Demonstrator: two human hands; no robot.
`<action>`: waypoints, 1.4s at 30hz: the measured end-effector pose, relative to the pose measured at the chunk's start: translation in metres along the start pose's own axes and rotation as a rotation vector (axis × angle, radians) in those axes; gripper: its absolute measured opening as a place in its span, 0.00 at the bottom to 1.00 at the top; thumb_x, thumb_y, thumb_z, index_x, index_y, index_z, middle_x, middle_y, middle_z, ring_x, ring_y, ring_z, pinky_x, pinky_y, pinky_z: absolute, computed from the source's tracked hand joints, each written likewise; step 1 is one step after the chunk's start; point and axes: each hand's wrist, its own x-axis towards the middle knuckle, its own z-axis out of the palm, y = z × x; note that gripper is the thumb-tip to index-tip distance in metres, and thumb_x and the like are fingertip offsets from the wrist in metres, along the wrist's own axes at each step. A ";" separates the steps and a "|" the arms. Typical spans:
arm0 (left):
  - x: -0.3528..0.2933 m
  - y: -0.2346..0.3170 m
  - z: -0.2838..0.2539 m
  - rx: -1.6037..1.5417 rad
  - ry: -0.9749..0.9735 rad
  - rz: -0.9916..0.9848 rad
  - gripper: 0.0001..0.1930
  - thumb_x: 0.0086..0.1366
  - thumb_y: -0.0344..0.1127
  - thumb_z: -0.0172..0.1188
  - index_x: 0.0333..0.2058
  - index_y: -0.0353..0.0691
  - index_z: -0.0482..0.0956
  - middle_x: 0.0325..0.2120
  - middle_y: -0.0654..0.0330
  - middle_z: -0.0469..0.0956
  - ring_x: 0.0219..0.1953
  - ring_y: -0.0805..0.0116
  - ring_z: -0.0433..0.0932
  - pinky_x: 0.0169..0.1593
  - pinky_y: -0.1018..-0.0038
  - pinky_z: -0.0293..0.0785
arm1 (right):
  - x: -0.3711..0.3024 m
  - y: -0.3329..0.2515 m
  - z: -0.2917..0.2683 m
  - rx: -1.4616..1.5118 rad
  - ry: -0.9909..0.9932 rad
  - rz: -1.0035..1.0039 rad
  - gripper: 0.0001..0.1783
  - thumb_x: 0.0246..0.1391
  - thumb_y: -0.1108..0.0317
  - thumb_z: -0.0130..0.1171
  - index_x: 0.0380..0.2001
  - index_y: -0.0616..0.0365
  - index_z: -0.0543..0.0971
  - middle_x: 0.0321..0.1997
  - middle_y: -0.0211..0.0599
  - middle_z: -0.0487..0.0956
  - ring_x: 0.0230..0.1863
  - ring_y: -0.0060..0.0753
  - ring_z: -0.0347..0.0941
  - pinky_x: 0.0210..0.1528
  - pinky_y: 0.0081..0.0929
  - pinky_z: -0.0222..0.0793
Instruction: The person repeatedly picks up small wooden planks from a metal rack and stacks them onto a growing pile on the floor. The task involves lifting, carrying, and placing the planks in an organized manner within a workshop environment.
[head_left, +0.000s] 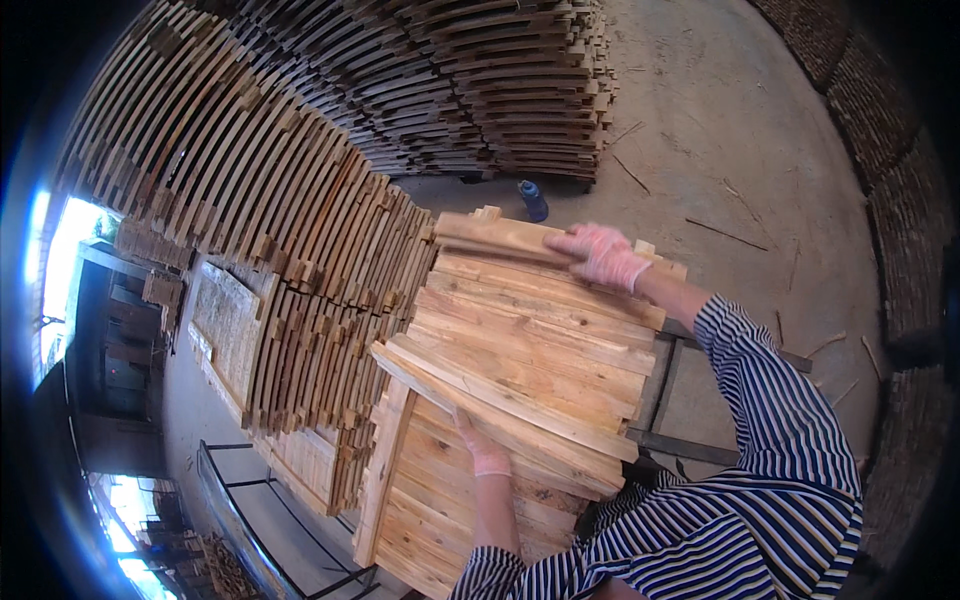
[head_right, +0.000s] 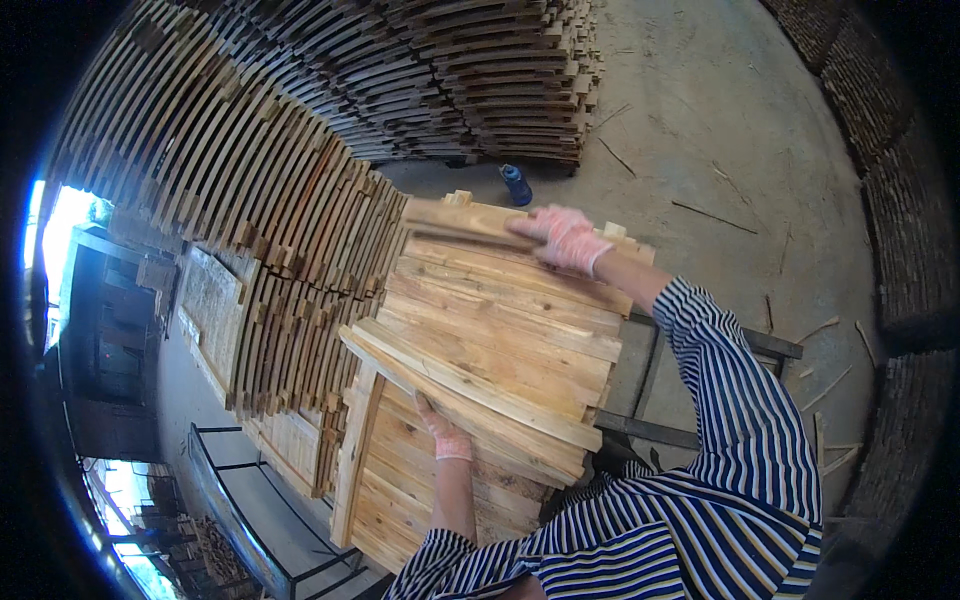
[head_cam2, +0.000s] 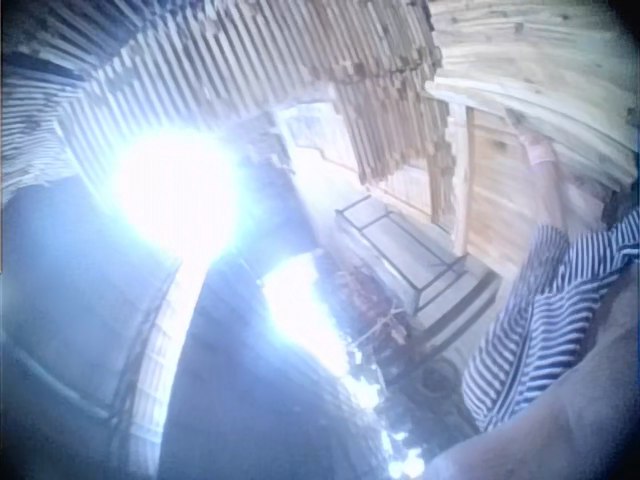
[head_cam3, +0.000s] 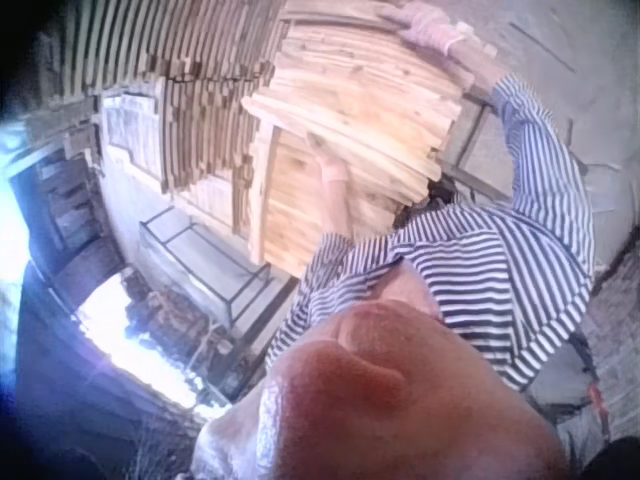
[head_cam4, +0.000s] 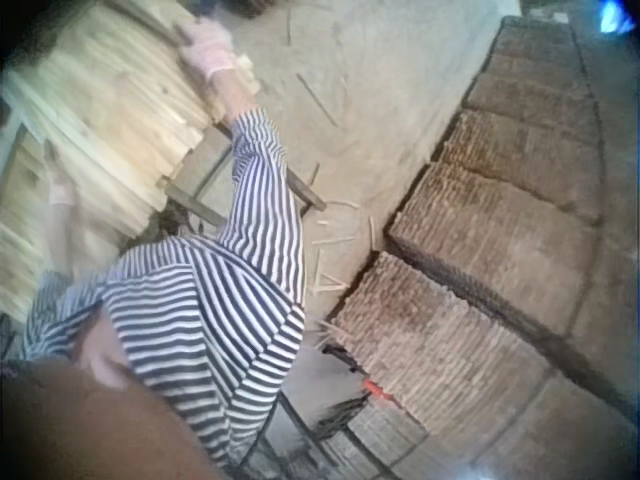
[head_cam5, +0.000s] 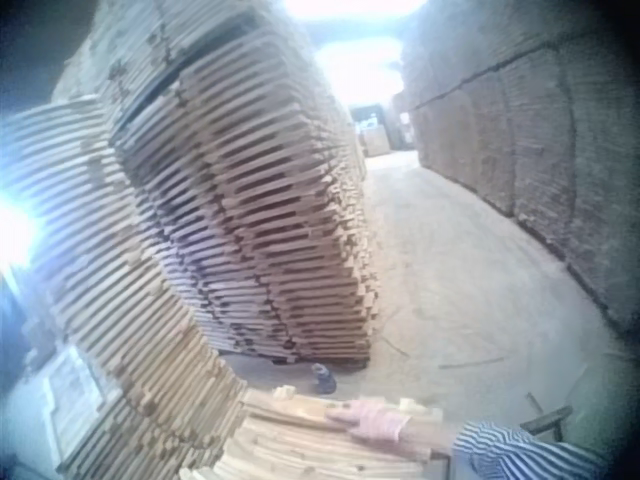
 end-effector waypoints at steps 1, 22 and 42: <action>-0.003 0.001 -0.003 0.015 -0.009 0.015 0.45 0.66 0.70 0.48 0.74 0.48 0.54 0.72 0.56 0.57 0.73 0.50 0.56 0.75 0.53 0.51 | 0.014 0.009 -0.005 -0.019 0.024 0.011 0.33 0.54 0.59 0.61 0.66 0.37 0.73 0.57 0.42 0.77 0.56 0.48 0.74 0.57 0.41 0.73; -0.008 0.007 0.008 -0.183 -0.004 0.059 0.50 0.56 0.68 0.68 0.69 0.45 0.63 0.63 0.54 0.71 0.64 0.50 0.70 0.68 0.53 0.69 | -0.102 -0.193 0.095 0.534 -0.359 0.112 0.49 0.61 0.34 0.54 0.75 0.51 0.56 0.72 0.58 0.67 0.71 0.57 0.65 0.72 0.38 0.60; -0.013 0.007 0.094 -0.038 -0.010 -0.014 0.34 0.63 0.51 0.66 0.64 0.44 0.70 0.58 0.54 0.74 0.59 0.53 0.73 0.63 0.54 0.69 | -0.073 -0.157 0.076 0.507 -0.164 0.244 0.39 0.59 0.48 0.61 0.69 0.53 0.67 0.65 0.53 0.75 0.66 0.52 0.70 0.66 0.40 0.66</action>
